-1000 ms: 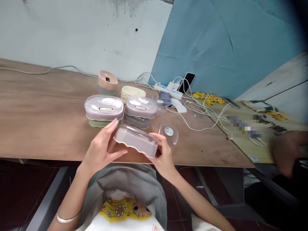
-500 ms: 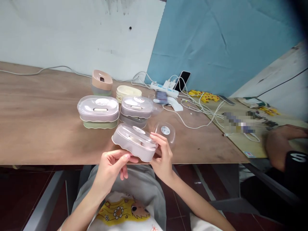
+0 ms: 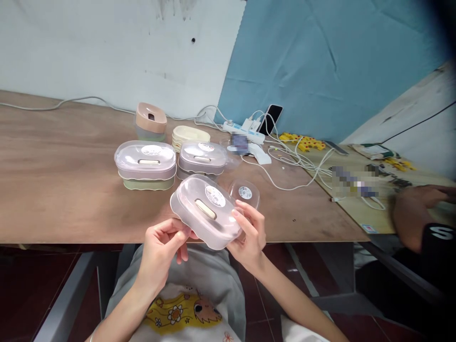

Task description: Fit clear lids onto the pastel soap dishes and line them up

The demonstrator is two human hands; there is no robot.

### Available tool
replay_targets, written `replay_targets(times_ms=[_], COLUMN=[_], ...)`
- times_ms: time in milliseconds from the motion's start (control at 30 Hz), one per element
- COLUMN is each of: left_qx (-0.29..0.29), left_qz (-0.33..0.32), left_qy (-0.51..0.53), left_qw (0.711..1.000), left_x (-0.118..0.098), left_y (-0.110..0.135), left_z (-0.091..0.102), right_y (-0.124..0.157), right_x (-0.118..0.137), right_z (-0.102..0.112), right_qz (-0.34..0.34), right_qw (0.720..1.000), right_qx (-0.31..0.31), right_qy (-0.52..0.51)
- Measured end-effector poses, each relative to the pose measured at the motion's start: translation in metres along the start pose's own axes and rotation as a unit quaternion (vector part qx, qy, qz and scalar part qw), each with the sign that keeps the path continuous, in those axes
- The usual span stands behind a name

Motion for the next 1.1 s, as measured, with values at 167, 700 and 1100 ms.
replay_targets(times_ms=[167,700,1100], left_qx=[-0.005,-0.018,-0.050], left_qz=[0.001,0.017,-0.364], left_qy=[-0.005,-0.063,-0.347], left_qw=[1.000,0.998,0.863], left_x=[0.002,0.002,-0.066], left_y=[0.002,-0.002,0.029], left_z=[0.000,0.005,0.017], right_y=[-0.001,-0.002,-0.007], right_x=[0.002,-0.001,-0.005], right_z=[0.004,-0.001,-0.013], right_qz=[0.016,-0.006,-0.146], right_qw=[1.000,0.999,0.960], right_qx=[-0.018,0.008,0.069], right_qy=[0.019,-0.031,-0.230])
Point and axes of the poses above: each hand's wrist, its own y-axis away from the middle knuckle, its own z-axis out of the back of the hand, x = y × z, the point moved 6 cm from there along -y, towards the middle knuckle, and after that the axes turned 3 degrees about -x, right-handed, at the moved point
